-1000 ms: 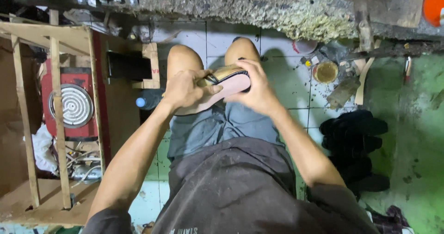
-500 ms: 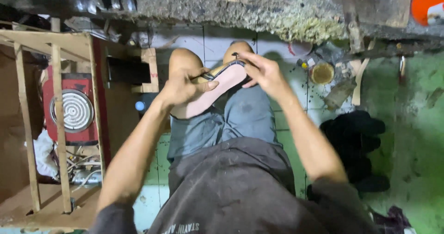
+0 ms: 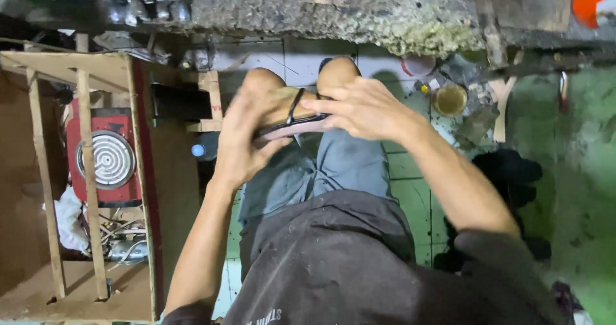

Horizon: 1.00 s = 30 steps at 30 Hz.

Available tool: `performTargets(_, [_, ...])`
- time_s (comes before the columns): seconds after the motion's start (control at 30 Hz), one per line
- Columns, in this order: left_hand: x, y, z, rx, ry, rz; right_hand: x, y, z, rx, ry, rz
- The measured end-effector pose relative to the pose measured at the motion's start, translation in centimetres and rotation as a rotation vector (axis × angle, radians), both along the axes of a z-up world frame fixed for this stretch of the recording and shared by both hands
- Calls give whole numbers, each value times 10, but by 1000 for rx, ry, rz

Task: Assembling a sandal by attaching straps to a shoe last and sole using manual manipulation and a hammer.

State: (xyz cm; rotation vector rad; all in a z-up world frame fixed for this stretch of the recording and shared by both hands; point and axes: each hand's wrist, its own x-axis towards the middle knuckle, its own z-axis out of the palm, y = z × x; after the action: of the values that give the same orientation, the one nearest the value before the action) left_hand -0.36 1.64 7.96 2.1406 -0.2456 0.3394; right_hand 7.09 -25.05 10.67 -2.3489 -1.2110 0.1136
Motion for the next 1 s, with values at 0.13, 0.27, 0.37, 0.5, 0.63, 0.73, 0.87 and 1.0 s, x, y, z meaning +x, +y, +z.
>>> performTargets(0.13, [2, -5, -43, 505, -12, -115, 0, 13, -31, -50, -206, 2])
performTargets(0.27, [2, -17, -50, 467, -34, -24, -24, 22, -80, 23, -477, -353])
performTargets(0.37, [-2, -16, -59, 488, -74, 17, -36, 36, -76, 127, -378, -456])
performTargets(0.5, [-5, -12, -55, 462, -107, -14, -38, 32, -79, 174, -328, -467])
performTargets(0.63, [2, -12, -48, 467, -113, -53, -29, 20, -73, 159, -320, -337])
performTargets(0.73, [-2, -10, -48, 449, -101, -32, -32, 21, -75, 147, -284, -315])
performTargets(0.87, [-3, -9, -47, 368, -72, -33, -31, 21, -72, 174, -233, -328])
performTargets(1.0, [-4, -13, -47, 347, -61, -5, -20, 15, -61, 182, -128, -252])
